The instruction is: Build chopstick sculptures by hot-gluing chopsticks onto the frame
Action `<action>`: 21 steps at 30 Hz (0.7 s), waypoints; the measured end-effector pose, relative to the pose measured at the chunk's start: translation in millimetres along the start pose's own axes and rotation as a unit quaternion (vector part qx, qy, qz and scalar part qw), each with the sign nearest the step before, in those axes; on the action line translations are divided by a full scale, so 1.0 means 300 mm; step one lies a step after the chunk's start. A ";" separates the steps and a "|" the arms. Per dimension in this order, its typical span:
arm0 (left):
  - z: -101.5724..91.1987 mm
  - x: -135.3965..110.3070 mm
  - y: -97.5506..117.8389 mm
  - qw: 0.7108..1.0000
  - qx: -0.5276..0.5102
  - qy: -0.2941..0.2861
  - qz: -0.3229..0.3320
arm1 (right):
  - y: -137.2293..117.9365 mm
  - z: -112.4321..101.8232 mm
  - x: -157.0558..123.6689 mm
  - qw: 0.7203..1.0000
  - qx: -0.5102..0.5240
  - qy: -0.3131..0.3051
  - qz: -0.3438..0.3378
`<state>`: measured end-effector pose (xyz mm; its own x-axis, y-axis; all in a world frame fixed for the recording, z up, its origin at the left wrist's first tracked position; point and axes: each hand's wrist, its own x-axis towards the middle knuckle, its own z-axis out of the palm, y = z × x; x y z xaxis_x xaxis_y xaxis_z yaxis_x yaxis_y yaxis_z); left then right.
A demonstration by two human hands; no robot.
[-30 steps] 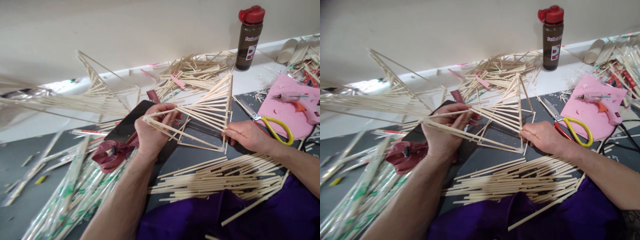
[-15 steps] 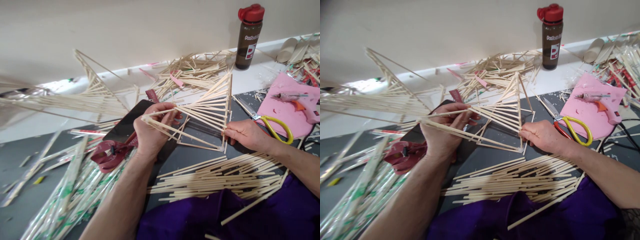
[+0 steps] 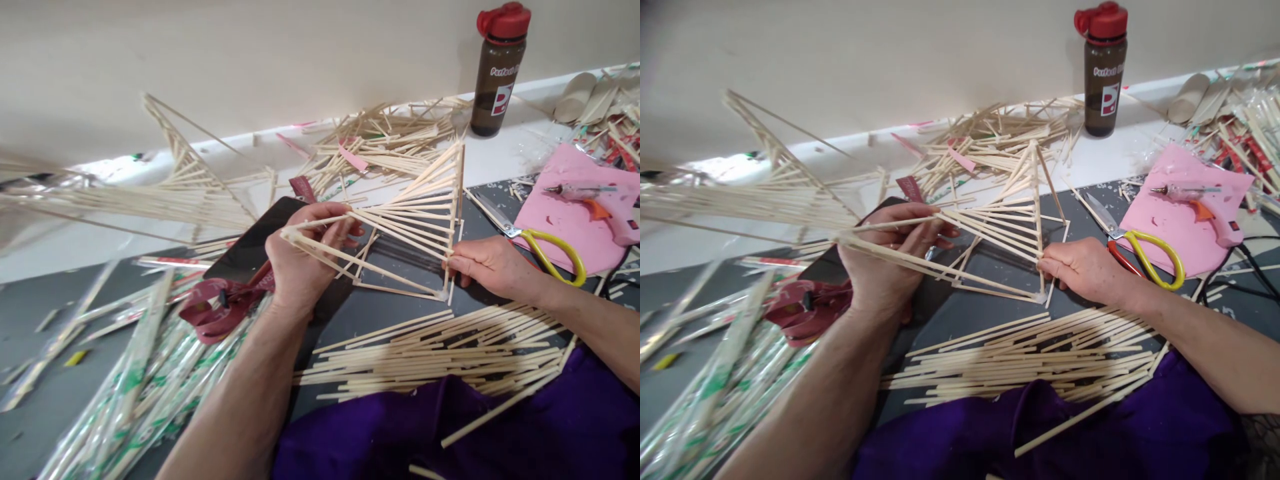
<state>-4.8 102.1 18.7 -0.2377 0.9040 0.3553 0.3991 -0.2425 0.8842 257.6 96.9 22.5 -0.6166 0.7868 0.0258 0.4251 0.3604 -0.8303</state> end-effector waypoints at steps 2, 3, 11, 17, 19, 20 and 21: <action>0.000 0.001 -0.003 1.000 0.004 0.003 -0.002 | -0.001 -0.001 0.000 1.000 0.002 0.000 -0.001; -0.001 0.002 -0.004 1.000 0.006 0.005 -0.002 | -0.001 -0.001 0.000 1.000 0.008 -0.001 0.002; -0.002 0.008 -0.002 0.999 0.037 0.011 0.003 | 0.014 0.015 -0.001 0.983 0.164 -0.043 0.066; -0.001 0.008 0.004 0.998 0.058 0.013 0.004 | 0.015 0.002 -0.002 0.970 0.225 -0.034 0.089; -0.001 0.007 0.000 0.998 0.061 0.013 0.003 | 0.012 -0.003 -0.003 0.968 0.233 -0.025 0.088; -0.001 0.007 -0.003 0.998 0.061 0.014 0.003 | 0.010 -0.004 -0.003 0.969 0.231 -0.024 0.090; -0.001 0.007 -0.005 0.998 0.063 0.014 0.004 | 0.008 -0.004 -0.003 0.970 0.224 -0.024 0.092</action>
<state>-6.3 104.3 18.2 -0.2584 0.8910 0.3732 0.5099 -0.2023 0.8361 259.9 97.7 20.9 -0.5931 0.7885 -0.1625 0.2063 -0.0463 -0.9774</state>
